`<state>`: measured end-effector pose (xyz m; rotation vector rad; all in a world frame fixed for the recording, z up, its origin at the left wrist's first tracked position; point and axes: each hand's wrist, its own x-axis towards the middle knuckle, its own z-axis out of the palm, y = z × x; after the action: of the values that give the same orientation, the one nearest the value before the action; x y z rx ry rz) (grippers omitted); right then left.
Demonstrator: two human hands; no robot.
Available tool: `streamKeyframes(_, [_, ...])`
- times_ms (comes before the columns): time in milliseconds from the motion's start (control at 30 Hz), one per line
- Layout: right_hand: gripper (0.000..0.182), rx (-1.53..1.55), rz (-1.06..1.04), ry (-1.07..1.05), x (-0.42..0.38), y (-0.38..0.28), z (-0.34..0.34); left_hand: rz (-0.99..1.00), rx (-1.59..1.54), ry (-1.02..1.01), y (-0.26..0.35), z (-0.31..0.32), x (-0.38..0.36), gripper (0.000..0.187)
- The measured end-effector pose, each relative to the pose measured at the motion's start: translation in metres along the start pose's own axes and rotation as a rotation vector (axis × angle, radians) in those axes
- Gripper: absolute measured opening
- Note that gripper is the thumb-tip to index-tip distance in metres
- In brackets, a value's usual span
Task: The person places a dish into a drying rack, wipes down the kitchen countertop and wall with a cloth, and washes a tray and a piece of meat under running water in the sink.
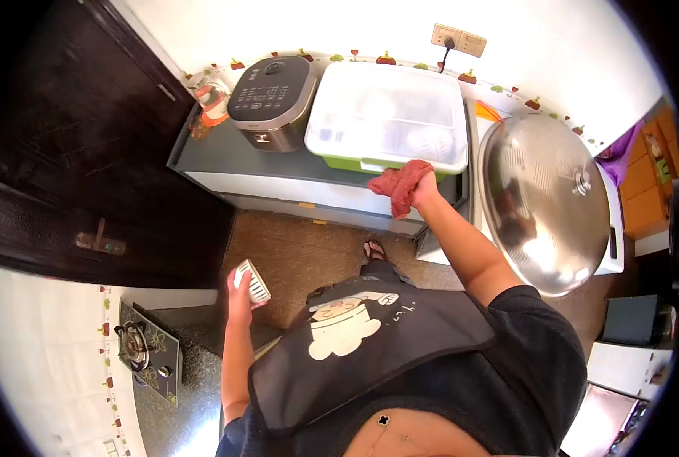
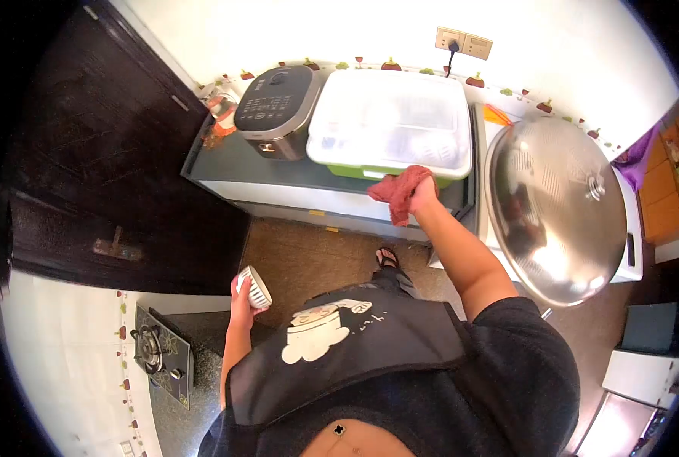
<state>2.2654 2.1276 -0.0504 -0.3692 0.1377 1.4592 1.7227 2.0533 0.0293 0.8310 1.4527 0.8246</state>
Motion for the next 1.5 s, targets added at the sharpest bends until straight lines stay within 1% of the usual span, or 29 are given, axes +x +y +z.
streamKeyframes(33, [0.041,-0.002,0.005,0.020,0.004,-0.008,0.006,0.049,0.050,0.007,0.015,0.028,0.011,0.063])
streamKeyframes(100, [0.045,-0.048,0.159,0.125,-0.009,-0.008,0.022,0.110,0.136,-0.009,0.043,0.086,0.024,0.062])
streamKeyframes(133, [0.047,-0.069,0.233,0.164,-0.019,-0.011,0.047,0.214,0.140,-0.047,0.039,0.106,0.053,0.064])
streamKeyframes(200, [0.043,-0.128,0.212,0.223,-0.057,-0.021,0.089,0.453,0.363,-0.149,0.050,0.163,0.082,0.071])
streamKeyframes(267, [0.038,-0.194,0.195,0.279,-0.052,-0.048,0.108,0.731,0.769,-0.095,0.092,0.219,0.096,0.080])
streamKeyframes(300, [0.035,-0.443,0.101,0.147,-0.043,-0.070,0.106,0.849,0.861,-0.124,0.117,0.243,0.103,0.082])
streamKeyframes(333, [0.032,-0.932,-0.016,-0.007,-0.043,-0.086,0.135,0.968,0.952,-0.154,0.153,0.265,0.102,0.085])
streamKeyframes(367, [0.029,-1.406,-0.206,-0.096,-0.043,-0.101,0.163,0.959,1.020,-0.164,0.180,0.291,0.099,0.084])
streamKeyframes(433, [0.025,-2.110,-0.420,-0.233,-0.043,-0.129,0.228,1.105,1.086,-0.118,0.208,0.335,0.110,0.080])
streamKeyframes(467, [0.025,-1.893,-0.380,-0.134,-0.038,-0.141,0.237,1.148,1.038,-0.132,0.214,0.357,0.123,0.080])
streamKeyframes(500, [0.029,-1.398,-0.330,-0.127,-0.036,-0.147,0.244,1.180,1.036,-0.136,0.225,0.383,0.136,0.081])
streamKeyframes(533, [0.032,-0.897,-0.310,-0.124,-0.033,-0.152,0.250,1.105,1.120,-0.184,0.226,0.408,0.158,0.082])
streamKeyframes(567, [0.036,-0.923,-0.373,-0.090,-0.024,-0.161,0.237,1.033,1.262,-0.195,0.231,0.436,0.173,0.085])
streamKeyframes(633, [0.039,-0.942,-0.434,-0.058,-0.013,-0.181,0.225,0.936,1.321,-0.336,0.239,0.478,0.207,0.085])
streamKeyframes(700, [0.038,-1.054,-0.468,-0.024,-0.019,-0.190,0.233,0.919,1.375,-0.371,0.227,0.513,0.238,0.085])
streamKeyframes(767, [0.037,-1.112,-0.483,0.000,-0.023,-0.193,0.236,0.902,1.423,-0.410,0.218,0.533,0.255,0.085])
streamKeyframes(833, [0.037,-1.129,-0.486,0.008,-0.024,-0.194,0.234,0.755,1.488,-0.445,0.215,0.546,0.265,0.083])
streamKeyframes(900, [0.037,-1.138,-0.485,0.007,-0.024,-0.194,0.229,0.720,1.542,-0.492,0.201,0.555,0.287,0.082])
streamKeyframes(933, [0.036,-1.143,-0.484,0.004,-0.023,-0.193,0.227,0.688,1.599,-0.535,0.194,0.557,0.298,0.081])
streamKeyframes(1000, [0.036,-1.156,-0.483,-0.003,-0.023,-0.190,0.224,0.667,1.590,-0.504,0.186,0.556,0.303,0.085])
streamKeyframes(1067, [0.036,-1.169,-0.477,-0.017,-0.029,-0.186,0.223,0.648,1.576,-0.574,0.199,0.548,0.290,0.086])
streamKeyframes(1133, [0.036,-1.185,-0.463,-0.050,-0.034,-0.176,0.217,0.619,1.621,-0.532,0.208,0.534,0.259,0.084])
streamKeyframes(1233, [0.035,-1.180,-0.409,-0.153,-0.040,-0.157,0.206,1.032,1.190,-0.257,0.177,0.460,0.213,0.055])
streamKeyframes(1267, [0.035,-1.183,-0.386,-0.193,-0.046,-0.149,0.213,1.314,0.877,-0.139,0.173,0.425,0.201,0.043])
streamKeyframes(1300, [0.035,-1.186,-0.357,-0.231,-0.051,-0.140,0.210,1.180,0.848,-0.200,0.170,0.388,0.180,0.042])
streamKeyframes(1333, [0.035,-1.191,-0.325,-0.269,-0.057,-0.129,0.204,1.225,0.814,-0.088,0.138,0.350,0.174,0.041])
streamKeyframes(1367, [0.035,-1.202,-0.285,-0.314,-0.064,-0.115,0.205,1.131,0.849,-0.018,0.121,0.309,0.159,0.039])
streamKeyframes(1433, [0.035,-1.238,-0.194,-0.413,-0.080,-0.084,0.203,0.845,0.841,0.154,0.085,0.229,0.116,0.039])
streamKeyframes(1500, [0.035,-1.283,-0.089,-0.526,-0.095,-0.050,0.203,0.744,0.894,0.325,0.043,0.153,0.070,0.041])
